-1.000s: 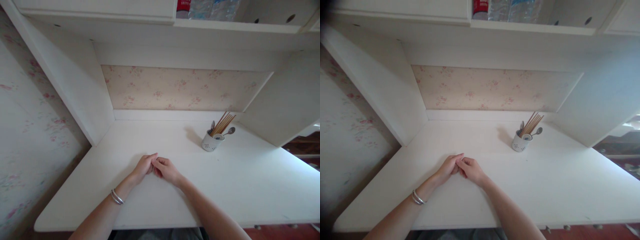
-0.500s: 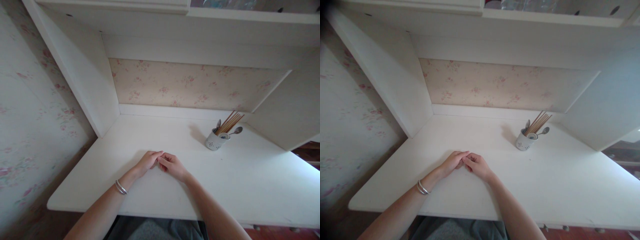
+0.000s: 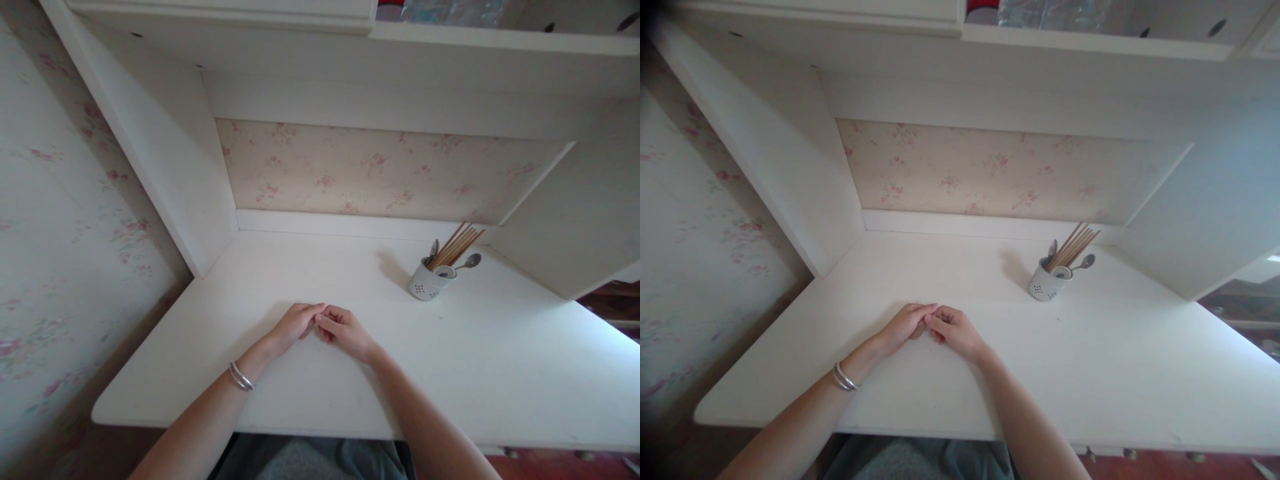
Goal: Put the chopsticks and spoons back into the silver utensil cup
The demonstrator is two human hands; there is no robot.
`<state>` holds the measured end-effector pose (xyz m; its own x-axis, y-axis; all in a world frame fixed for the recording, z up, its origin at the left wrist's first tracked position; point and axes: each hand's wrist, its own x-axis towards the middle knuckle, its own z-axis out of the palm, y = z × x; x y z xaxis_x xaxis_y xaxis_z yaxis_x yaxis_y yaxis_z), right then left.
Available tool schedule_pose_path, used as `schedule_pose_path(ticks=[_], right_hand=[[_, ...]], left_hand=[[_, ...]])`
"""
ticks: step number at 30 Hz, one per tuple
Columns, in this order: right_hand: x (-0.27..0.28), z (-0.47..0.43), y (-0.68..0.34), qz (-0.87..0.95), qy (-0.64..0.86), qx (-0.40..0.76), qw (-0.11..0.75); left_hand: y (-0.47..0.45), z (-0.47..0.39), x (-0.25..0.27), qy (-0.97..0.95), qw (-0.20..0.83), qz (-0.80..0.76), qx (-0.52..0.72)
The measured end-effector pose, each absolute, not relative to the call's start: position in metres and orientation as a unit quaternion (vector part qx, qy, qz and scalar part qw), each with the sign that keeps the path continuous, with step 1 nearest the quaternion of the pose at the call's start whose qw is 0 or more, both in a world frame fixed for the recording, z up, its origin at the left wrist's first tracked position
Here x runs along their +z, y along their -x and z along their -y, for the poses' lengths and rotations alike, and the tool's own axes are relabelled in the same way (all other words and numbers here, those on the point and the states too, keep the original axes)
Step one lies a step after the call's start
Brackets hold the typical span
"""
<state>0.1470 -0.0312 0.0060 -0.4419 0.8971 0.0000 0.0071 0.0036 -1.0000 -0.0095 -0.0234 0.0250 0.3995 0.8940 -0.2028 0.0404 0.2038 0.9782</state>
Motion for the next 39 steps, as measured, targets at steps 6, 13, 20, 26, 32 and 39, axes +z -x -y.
schedule_pose_path(ticks=[6,13,20,26,32,39], right_hand=[[0.01,0.033,-0.147,0.595,0.361,0.609,0.381],[0.016,0.034,-0.149,0.572,0.356,0.625,0.396],[0.015,0.031,-0.151,0.505,0.334,0.671,0.428],[0.018,0.028,-0.157,0.428,0.358,0.678,0.478],[0.02,0.016,-0.179,0.319,0.383,0.633,0.592],[0.026,0.003,-0.217,0.187,0.358,0.584,0.704]], left_hand=[[0.01,0.024,0.026,-0.537,0.639,-0.429,0.345],[0.009,0.024,0.023,-0.52,0.641,-0.435,0.36],[0.008,0.022,0.023,-0.509,0.65,-0.442,0.351],[0.007,0.024,0.027,-0.507,0.652,-0.452,0.339],[0.007,0.022,0.031,-0.497,0.666,-0.456,0.319],[0.011,0.016,0.024,-0.479,0.693,-0.434,0.318]])
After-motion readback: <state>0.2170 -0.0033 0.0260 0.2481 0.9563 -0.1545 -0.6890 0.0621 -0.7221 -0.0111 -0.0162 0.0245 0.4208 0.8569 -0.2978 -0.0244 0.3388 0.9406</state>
